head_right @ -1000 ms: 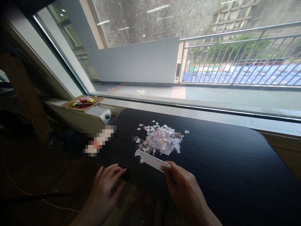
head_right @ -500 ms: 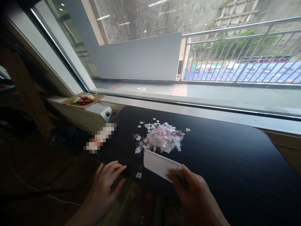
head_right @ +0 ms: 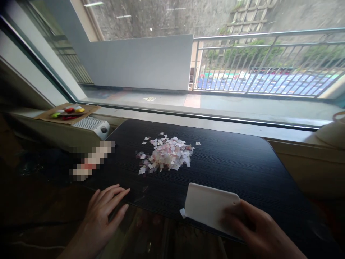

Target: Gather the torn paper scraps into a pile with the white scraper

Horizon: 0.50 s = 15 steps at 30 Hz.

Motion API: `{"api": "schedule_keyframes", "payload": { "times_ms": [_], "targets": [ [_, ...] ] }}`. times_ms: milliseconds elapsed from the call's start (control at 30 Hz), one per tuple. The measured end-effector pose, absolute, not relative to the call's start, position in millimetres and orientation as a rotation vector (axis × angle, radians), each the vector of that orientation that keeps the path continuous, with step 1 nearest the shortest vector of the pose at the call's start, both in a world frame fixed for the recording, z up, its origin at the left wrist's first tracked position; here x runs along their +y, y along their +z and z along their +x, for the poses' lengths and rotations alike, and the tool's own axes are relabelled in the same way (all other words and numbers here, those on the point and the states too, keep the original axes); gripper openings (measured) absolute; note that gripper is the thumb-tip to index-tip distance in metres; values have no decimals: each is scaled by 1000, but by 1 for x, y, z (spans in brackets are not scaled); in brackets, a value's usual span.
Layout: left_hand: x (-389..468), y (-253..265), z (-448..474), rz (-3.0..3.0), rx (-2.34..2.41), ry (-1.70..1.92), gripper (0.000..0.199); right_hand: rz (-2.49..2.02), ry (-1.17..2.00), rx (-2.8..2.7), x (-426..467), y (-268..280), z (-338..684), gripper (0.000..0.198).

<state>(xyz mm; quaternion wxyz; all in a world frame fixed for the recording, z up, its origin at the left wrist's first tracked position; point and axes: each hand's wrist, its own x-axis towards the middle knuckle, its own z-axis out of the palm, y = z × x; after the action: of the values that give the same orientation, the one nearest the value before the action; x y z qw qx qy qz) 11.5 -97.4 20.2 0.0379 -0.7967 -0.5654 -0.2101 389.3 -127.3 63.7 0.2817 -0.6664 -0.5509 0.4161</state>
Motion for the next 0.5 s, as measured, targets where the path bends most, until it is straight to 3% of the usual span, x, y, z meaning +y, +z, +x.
{"api": "schedule_keyframes", "payload": {
  "times_ms": [133,500],
  "targets": [
    [-95,19,14,-2456,-1676,-677,30,-1770,1072,-1314,-122,63,399,27],
    [-95,16,8,-2464,-1688,-611,32,-1688,1358,-1266,-115,56,395,27]
  ]
}}
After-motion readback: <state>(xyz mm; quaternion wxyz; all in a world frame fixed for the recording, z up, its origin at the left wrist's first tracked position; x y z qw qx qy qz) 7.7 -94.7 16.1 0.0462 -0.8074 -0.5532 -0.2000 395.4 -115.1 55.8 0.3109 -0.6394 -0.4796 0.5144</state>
